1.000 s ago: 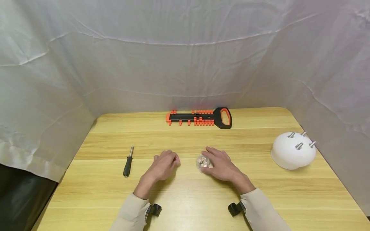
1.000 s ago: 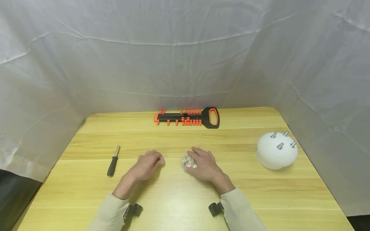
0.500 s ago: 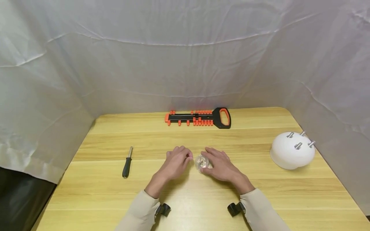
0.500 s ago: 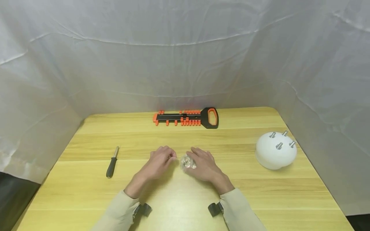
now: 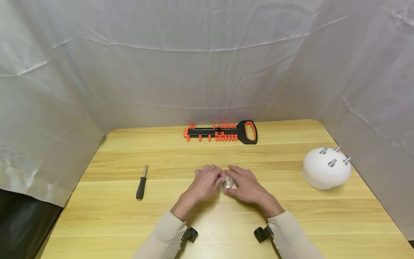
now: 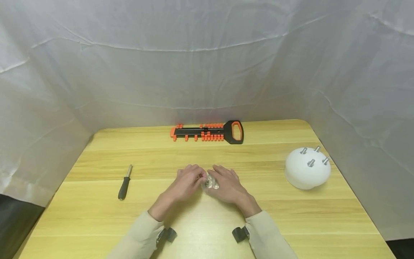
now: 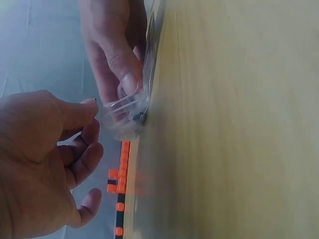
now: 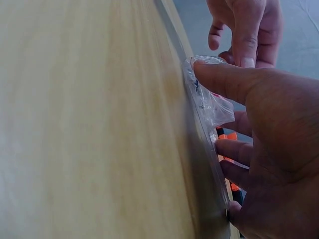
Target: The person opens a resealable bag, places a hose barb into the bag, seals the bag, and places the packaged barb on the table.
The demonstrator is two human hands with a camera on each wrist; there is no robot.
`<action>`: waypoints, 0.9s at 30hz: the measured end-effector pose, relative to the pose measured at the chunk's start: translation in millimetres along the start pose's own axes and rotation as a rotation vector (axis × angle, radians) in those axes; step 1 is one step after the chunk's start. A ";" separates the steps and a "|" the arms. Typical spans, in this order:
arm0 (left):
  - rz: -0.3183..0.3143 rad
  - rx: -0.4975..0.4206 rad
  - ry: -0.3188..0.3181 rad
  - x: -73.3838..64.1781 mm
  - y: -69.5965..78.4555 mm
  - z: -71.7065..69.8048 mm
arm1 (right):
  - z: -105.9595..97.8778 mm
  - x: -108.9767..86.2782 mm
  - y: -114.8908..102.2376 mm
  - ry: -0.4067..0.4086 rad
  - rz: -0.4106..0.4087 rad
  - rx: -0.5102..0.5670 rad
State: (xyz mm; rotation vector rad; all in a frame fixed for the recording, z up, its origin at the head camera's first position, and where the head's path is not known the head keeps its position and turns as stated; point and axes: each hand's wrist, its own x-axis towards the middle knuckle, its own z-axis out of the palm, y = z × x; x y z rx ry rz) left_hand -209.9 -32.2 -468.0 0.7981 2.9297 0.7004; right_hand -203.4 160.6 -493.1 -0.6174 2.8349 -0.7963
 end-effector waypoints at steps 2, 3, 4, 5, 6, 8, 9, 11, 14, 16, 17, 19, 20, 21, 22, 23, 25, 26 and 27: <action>-0.003 -0.004 -0.002 0.9 0.6 1.6 | 0.2 0.3 -0.1 -0.002 0.002 0.002; -0.004 -0.006 -0.003 1.2 0.8 2.4 | 0.5 0.5 0.0 -0.005 0.004 0.002; -0.005 -0.008 -0.002 1.5 0.9 3.0 | 0.8 0.6 -0.1 -0.002 0.001 0.001; -0.008 -0.012 -0.002 1.5 0.9 3.6 | 0.7 0.7 -0.2 -0.004 0.003 0.004; -0.011 -0.019 -0.002 1.5 0.8 3.8 | 0.8 0.6 -0.3 -0.003 0.001 0.005; -0.024 -0.036 0.000 0.9 0.3 3.7 | 0.6 0.3 -0.6 -0.003 -0.001 0.009; -0.032 -0.046 0.001 0.4 -0.2 3.5 | 0.4 0.3 -0.7 -0.006 0.002 0.008; -0.050 -0.066 0.002 -0.9 -1.3 2.7 | -0.2 0.0 -1.1 -0.009 0.001 0.009; -0.071 -0.085 0.006 -3.1 -3.6 2.0 | -1.2 -0.4 -1.8 -0.016 0.006 0.014; -0.074 -0.095 0.011 -4.6 -4.9 1.5 | -2.0 -0.7 -2.6 -0.021 0.011 0.018; -0.074 -0.098 0.015 -5.5 -5.5 1.0 | -2.6 -0.7 -3.4 -0.023 0.016 0.023; -0.069 -0.105 0.021 -7.3 -6.2 -0.1 | -3.0 -0.7 -4.2 -0.021 0.022 0.030; -0.067 -0.108 0.021 -8.2 -6.4 -0.7 | -3.3 -0.7 -4.7 -0.018 0.023 0.030; -0.065 -0.111 0.020 -9.2 -6.5 -1.3 | -3.6 -0.8 -5.0 -0.017 0.027 0.030; -0.066 -0.110 0.016 -10.3 -6.4 -1.9 | -3.7 -0.8 -5.5 -0.013 0.030 0.033; -0.067 -0.108 0.012 -11.3 -6.4 -2.5 | -3.9 -0.7 -5.8 -0.011 0.035 0.037; -0.071 -0.103 -0.001 -13.2 -6.5 -3.5 | -4.2 -0.6 -6.5 -0.003 0.041 0.039; -0.074 -0.100 -0.008 -14.1 -6.4 -4.1 | -4.5 -0.5 -7.1 -0.002 0.047 0.037; -0.077 -0.095 -0.015 -15.0 -6.3 -4.8 | -4.9 -0.5 -7.8 0.001 0.054 0.042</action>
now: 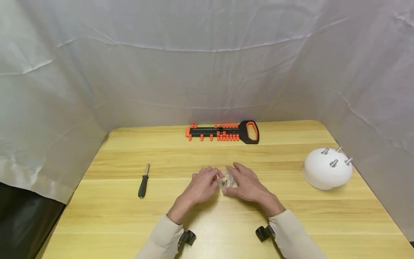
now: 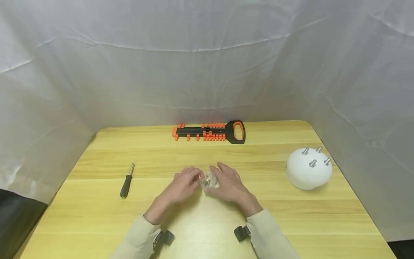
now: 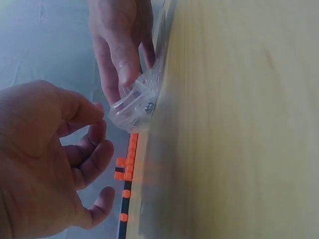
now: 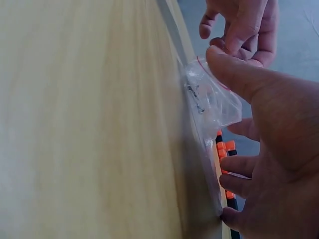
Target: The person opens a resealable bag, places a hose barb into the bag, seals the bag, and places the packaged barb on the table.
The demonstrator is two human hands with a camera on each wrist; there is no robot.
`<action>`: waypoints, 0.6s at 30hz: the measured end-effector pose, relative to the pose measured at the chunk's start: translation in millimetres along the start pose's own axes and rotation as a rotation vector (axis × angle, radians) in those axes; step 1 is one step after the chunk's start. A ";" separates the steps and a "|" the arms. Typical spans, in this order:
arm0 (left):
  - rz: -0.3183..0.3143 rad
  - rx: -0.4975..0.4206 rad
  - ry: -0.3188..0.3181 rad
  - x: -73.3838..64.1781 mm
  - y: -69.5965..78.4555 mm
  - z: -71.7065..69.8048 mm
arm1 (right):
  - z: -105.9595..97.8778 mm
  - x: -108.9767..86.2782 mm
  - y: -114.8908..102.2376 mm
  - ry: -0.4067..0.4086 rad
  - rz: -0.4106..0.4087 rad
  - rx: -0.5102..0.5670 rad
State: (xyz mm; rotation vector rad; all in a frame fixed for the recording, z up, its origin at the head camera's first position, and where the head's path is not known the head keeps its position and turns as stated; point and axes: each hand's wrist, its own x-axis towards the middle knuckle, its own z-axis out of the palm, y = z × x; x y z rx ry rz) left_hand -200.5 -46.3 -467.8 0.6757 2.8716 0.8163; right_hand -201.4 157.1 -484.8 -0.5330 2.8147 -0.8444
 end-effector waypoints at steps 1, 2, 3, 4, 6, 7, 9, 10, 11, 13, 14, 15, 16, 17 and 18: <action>-0.003 0.006 -0.006 -0.9 0.2 -0.4 | -0.4 -0.1 -0.6 0.002 0.006 0.003; -0.006 0.011 -0.010 -1.9 0.2 -0.9 | -1.0 -0.2 -1.2 0.003 0.012 0.011; -0.010 0.014 -0.014 -2.8 0.3 -1.3 | -1.7 -0.4 -1.9 0.004 0.015 0.019; -0.012 0.018 -0.019 -3.3 0.6 -1.6 | -2.8 -1.0 -2.3 0.008 0.021 0.028; -0.011 0.021 -0.026 -3.9 0.9 -2.2 | -5.3 -2.3 -2.8 0.016 0.039 0.050; -0.010 0.023 -0.030 -4.2 0.9 -2.5 | -6.3 -3.1 -2.5 0.022 0.042 0.053; -0.004 0.024 -0.040 -5.0 0.8 -3.2 | -8.0 -4.5 -1.7 0.036 0.045 0.049; -0.001 0.025 -0.045 -5.7 0.7 -3.7 | -8.3 -5.1 -1.0 0.043 0.046 0.042; 0.003 0.026 -0.051 -6.4 0.4 -4.0 | -8.5 -5.6 -0.5 0.048 0.046 0.034; 0.008 0.031 -0.061 -7.8 0.6 -4.2 | -8.4 -7.1 1.2 0.055 0.044 0.019; 0.012 0.035 -0.064 -8.2 0.8 -3.9 | -8.6 -7.7 2.1 0.059 0.040 0.015; 0.015 0.038 -0.064 -8.4 0.8 -3.5 | -8.5 -8.5 3.4 0.064 0.039 0.011; 0.020 0.042 -0.064 -8.5 1.0 -2.8 | -8.7 -9.5 4.4 0.069 0.039 0.007; 0.024 0.044 -0.064 -8.3 1.2 -1.7 | -9.1 -10.7 5.4 0.073 0.042 0.004; 0.028 0.050 -0.063 -8.2 1.4 -0.6 | -9.5 -11.8 6.7 0.078 0.039 -0.004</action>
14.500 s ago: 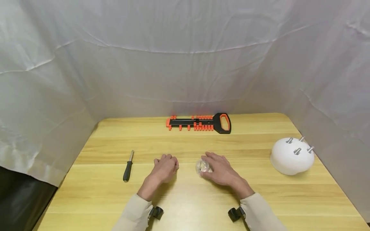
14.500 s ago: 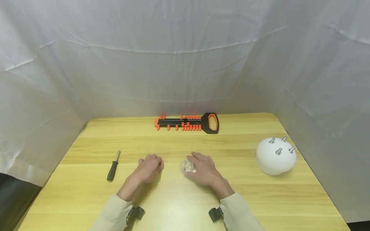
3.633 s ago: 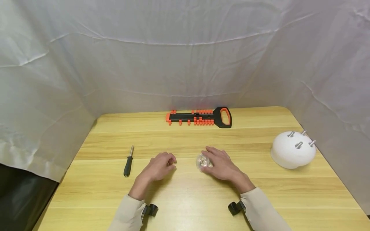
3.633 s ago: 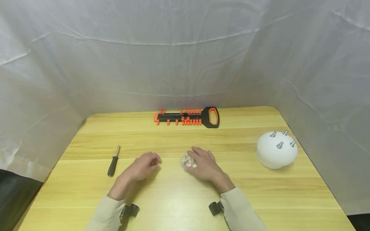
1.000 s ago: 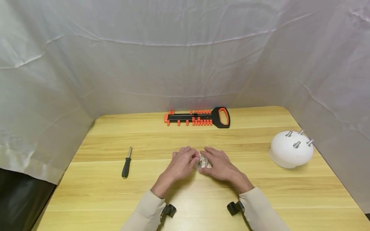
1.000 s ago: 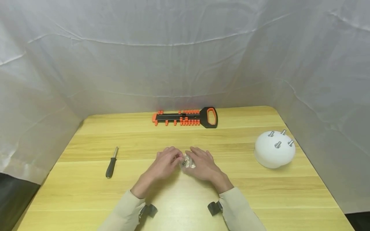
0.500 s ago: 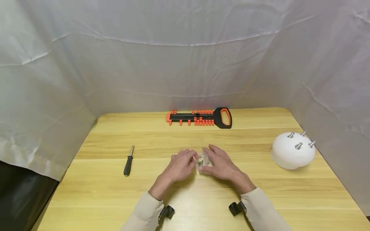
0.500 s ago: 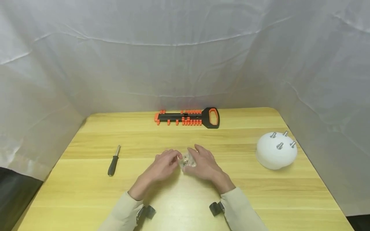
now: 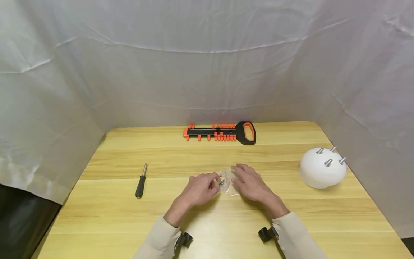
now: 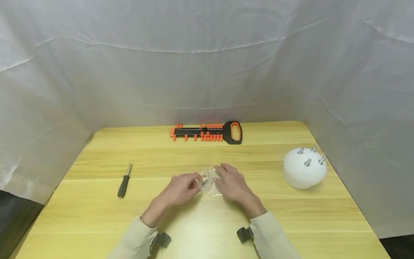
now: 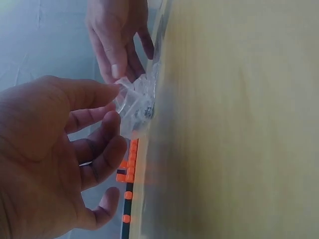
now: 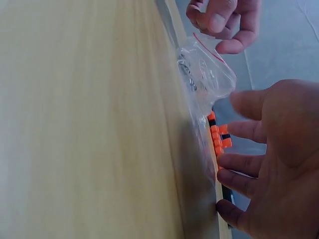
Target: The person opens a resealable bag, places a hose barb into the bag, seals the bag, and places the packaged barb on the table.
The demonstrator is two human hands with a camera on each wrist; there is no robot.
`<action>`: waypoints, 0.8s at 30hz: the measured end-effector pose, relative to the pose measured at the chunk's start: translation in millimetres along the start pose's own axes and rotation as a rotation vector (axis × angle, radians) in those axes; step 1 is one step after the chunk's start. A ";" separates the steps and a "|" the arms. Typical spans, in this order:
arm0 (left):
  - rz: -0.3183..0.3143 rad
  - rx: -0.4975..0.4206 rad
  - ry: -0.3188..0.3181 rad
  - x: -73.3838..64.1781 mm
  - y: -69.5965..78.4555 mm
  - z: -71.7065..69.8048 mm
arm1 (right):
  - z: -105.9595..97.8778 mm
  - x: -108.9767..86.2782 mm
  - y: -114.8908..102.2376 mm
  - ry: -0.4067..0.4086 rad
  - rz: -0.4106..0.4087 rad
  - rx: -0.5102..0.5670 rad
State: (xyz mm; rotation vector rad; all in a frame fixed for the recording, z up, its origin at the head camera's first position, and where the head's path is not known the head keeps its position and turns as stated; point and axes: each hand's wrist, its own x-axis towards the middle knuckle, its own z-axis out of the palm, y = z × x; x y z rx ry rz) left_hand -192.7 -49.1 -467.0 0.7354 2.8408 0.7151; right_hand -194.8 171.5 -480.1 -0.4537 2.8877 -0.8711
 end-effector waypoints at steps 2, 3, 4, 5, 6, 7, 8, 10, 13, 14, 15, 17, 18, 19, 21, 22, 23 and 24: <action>0.003 0.007 0.000 -0.3 0.9 1.9 | -0.5 -1.6 2.6 0.013 -0.002 -0.017; 0.002 0.011 -0.003 -0.4 1.3 2.4 | -0.8 -1.8 4.0 0.019 0.004 -0.026; -0.001 0.017 -0.006 -0.5 1.7 3.1 | -1.2 -1.9 5.0 0.025 0.008 -0.034; -0.005 0.023 -0.010 -0.7 2.5 3.5 | -1.6 -1.9 6.1 0.031 0.010 -0.046; -0.009 0.031 -0.013 -0.9 3.1 3.9 | -2.0 -1.7 7.3 0.038 0.008 -0.062; -0.014 0.037 -0.017 -0.9 3.9 4.2 | -2.6 -1.6 8.3 0.041 0.014 -0.070; -0.019 0.048 -0.020 -0.9 4.6 4.4 | -3.3 -1.3 9.4 0.046 0.017 -0.079; -0.029 0.063 -0.020 -0.8 5.6 5.1 | -4.5 -0.7 11.3 0.056 0.024 -0.091; -0.038 0.084 -0.011 0.1 7.4 5.6 | -5.9 0.5 13.7 0.068 0.048 -0.096; -0.040 0.090 -0.010 0.3 7.8 5.7 | -6.1 0.9 14.5 0.070 0.056 -0.097; -0.044 0.095 -0.008 0.5 8.2 6.1 | -6.1 1.3 15.0 0.069 0.063 -0.095; -0.047 0.103 -0.004 0.7 8.7 6.6 | -6.1 2.0 15.8 0.065 0.079 -0.093; -0.049 0.104 -0.002 0.7 8.9 6.9 | -6.1 2.3 16.1 0.064 0.085 -0.089; -0.049 0.106 0.002 0.7 9.1 7.3 | -6.1 2.5 16.3 0.062 0.090 -0.087; -0.046 0.109 0.015 0.7 9.3 8.0 | -6.3 2.8 16.6 0.066 0.093 -0.083; -0.043 0.108 0.022 0.7 9.6 8.2 | -6.5 2.9 16.8 0.069 0.095 -0.081; -0.038 0.109 0.029 0.7 9.8 8.5 | -6.7 2.9 17.0 0.071 0.099 -0.078; -0.034 0.112 0.035 0.7 9.9 8.8 | -6.8 3.0 17.1 0.073 0.101 -0.076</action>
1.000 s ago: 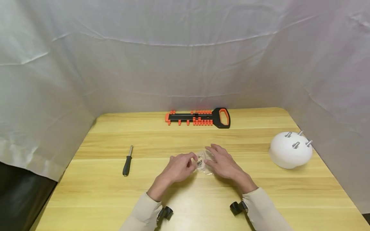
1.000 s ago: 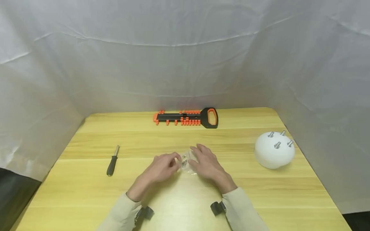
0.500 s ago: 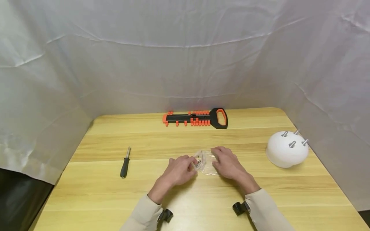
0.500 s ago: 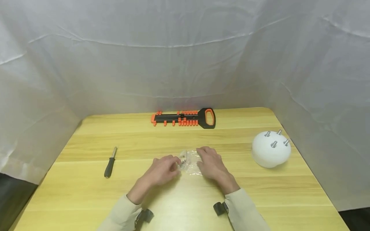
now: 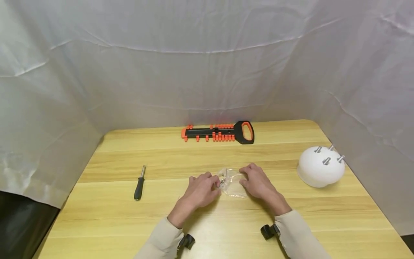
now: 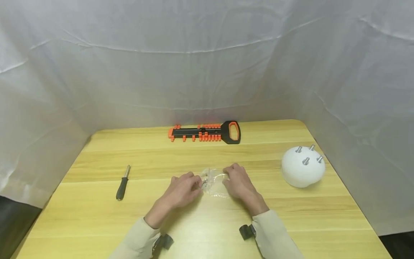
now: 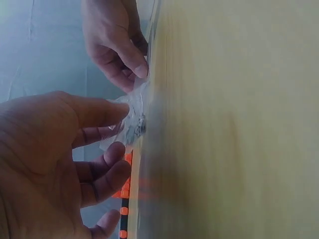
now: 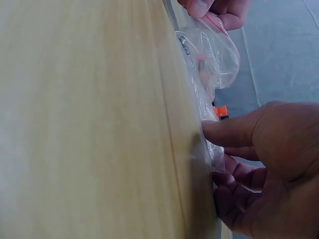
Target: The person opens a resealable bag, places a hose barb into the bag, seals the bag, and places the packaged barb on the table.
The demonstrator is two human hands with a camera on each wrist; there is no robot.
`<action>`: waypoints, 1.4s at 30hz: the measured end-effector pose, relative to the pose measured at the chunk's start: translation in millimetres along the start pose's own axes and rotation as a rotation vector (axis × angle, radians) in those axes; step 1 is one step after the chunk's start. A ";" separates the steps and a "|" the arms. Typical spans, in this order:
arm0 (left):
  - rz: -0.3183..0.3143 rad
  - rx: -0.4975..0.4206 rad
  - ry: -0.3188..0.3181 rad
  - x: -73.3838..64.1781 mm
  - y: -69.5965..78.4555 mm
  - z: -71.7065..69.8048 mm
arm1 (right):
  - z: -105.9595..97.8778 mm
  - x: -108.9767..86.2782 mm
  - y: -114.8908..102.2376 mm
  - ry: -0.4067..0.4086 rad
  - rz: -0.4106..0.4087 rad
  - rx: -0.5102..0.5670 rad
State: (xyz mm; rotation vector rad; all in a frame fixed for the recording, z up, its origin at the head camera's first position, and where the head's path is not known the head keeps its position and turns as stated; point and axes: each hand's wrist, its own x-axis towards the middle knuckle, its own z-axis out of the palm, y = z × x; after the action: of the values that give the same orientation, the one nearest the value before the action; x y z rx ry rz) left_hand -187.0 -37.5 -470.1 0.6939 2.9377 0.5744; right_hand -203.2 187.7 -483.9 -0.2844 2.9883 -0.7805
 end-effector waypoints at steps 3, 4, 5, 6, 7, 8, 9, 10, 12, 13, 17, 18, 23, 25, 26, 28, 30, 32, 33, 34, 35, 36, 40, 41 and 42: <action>0.008 -0.007 0.016 -0.5 -0.9 0.4 | 0.1 0.8 0.0 -0.003 0.009 0.009; 0.010 -0.012 0.022 -0.6 -1.3 0.2 | 0.1 1.2 0.1 -0.004 0.016 0.013; 0.011 -0.018 0.030 -0.5 -1.9 0.1 | 0.2 1.6 0.1 -0.008 0.024 0.018; 0.010 -0.025 0.040 -0.2 -2.6 -0.2 | 0.2 1.9 0.2 -0.012 0.029 0.024; 0.008 -0.034 0.051 0.0 -3.2 -0.5 | 0.2 2.5 0.1 -0.015 0.036 0.032; 0.005 -0.041 0.065 0.6 -4.1 -0.8 | 0.0 2.8 -0.3 -0.019 0.042 0.038; 0.003 -0.048 0.080 1.2 -4.9 -1.4 | -0.1 3.3 -0.5 -0.023 0.044 0.043; 0.000 -0.054 0.094 2.1 -6.1 -1.6 | -0.3 3.7 -0.8 -0.028 0.049 0.049; -0.004 -0.065 0.122 3.7 -8.4 -2.1 | -0.7 4.2 -1.9 -0.034 0.048 0.056; -0.005 -0.068 0.134 4.6 -9.7 -2.1 | -1.2 4.2 -2.8 -0.036 0.047 0.058; 0.006 -0.079 0.184 7.5 -14.1 -2.7 | -3.3 2.7 -7.4 -0.044 0.035 0.063; 0.009 -0.084 0.195 8.1 -15.2 -2.9 | -3.8 2.1 -8.9 -0.050 0.035 0.069; 0.032 -0.104 0.222 9.4 -19.7 -4.6 | -5.0 0.0 -14.5 -0.090 0.019 0.105; 0.042 -0.107 0.216 9.6 -21.2 -5.1 | -4.0 -1.0 -15.6 -0.117 0.023 0.133; 0.046 -0.107 0.213 9.9 -22.1 -5.3 | -3.0 -1.4 -15.9 -0.131 0.028 0.149; 0.058 -0.103 0.214 11.0 -24.1 -5.5 | -1.2 -2.4 -16.5 -0.153 0.042 0.180; 0.068 -0.095 0.219 12.4 -26.5 -6.1 | 0.6 -3.0 -16.7 -0.169 0.059 0.211; 0.070 -0.086 0.224 14.1 -28.6 -7.0 | 1.6 -3.6 -17.4 -0.184 0.071 0.236; 0.067 -0.083 0.222 14.9 -29.5 -7.7 | 1.6 -4.2 -18.0 -0.192 0.079 0.249; 0.065 -0.081 0.219 15.8 -30.1 -8.5 | 1.6 -4.6 -18.5 -0.201 0.084 0.261; 0.063 -0.082 0.216 16.6 -30.5 -9.4 | 1.3 -5.3 -19.2 -0.213 0.089 0.276; 0.061 -0.085 0.212 17.7 -30.8 -10.5 | 1.0 -6.1 -19.9 -0.223 0.097 0.294; 0.054 -0.104 0.200 21.9 -31.5 -15.0 | 1.8 -9.1 -22.3 -0.247 0.111 0.355; 0.049 -0.111 0.197 22.9 -31.8 -16.0 | 2.1 -9.7 -23.1 -0.247 0.111 0.370; 0.044 -0.118 0.192 23.9 -32.1 -16.9 | 3.2 -10.2 -23.4 -0.244 0.110 0.379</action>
State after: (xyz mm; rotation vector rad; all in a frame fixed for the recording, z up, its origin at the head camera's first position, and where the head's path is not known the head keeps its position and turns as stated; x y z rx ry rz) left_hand -224.4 -59.3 -466.0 0.7309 3.0363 0.8566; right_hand -189.0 168.1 -475.3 -0.1804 2.5410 -1.1770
